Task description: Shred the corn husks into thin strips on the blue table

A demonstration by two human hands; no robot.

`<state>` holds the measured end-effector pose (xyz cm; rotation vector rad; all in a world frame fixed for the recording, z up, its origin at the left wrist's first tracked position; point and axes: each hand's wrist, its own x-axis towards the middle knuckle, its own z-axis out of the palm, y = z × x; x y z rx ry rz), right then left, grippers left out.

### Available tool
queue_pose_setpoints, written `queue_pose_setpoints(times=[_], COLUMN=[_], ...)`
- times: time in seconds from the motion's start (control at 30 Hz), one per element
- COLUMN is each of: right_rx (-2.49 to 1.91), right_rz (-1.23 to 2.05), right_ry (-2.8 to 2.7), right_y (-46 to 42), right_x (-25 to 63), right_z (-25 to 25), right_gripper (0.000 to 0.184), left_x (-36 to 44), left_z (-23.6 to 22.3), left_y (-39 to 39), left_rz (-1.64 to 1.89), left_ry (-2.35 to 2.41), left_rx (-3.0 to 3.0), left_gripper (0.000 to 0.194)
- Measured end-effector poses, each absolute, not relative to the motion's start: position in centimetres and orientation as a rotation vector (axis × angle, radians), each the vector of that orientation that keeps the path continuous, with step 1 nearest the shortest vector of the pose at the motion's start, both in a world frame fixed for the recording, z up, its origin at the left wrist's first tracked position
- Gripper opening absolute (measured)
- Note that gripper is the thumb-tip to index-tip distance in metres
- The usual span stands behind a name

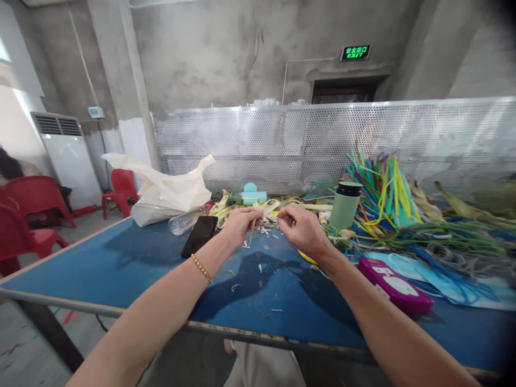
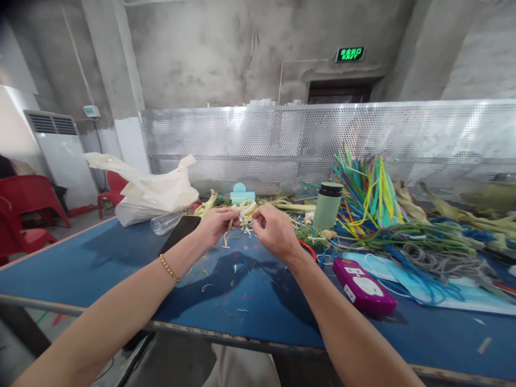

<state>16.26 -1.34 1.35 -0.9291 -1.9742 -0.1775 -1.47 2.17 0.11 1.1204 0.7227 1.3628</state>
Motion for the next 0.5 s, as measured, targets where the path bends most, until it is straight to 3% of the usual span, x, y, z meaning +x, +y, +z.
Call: queue_pose_setpoints(times=[0.17, 0.23, 0.5], right_rx=[-0.753, -0.699, -0.515], right_rz=[0.098, 0.088, -0.109], right_ry=[-2.158, -2.181, -2.297], right_y=[-1.8, -1.3, -0.2], right_x=[16.9, 17.5, 17.3], right_z=[2.2, 2.2, 1.5], right_gripper=[0.054, 0.060, 0.035], left_x=[-1.7, -1.7, -1.7], left_z=[0.2, 0.2, 0.1], left_y=[2.4, 2.3, 2.1], left_rz=[1.358, 1.329, 1.201], left_ry=[0.713, 0.713, 0.741], left_rx=[1.103, 1.127, 1.287], left_gripper=[0.006, 0.005, 0.006])
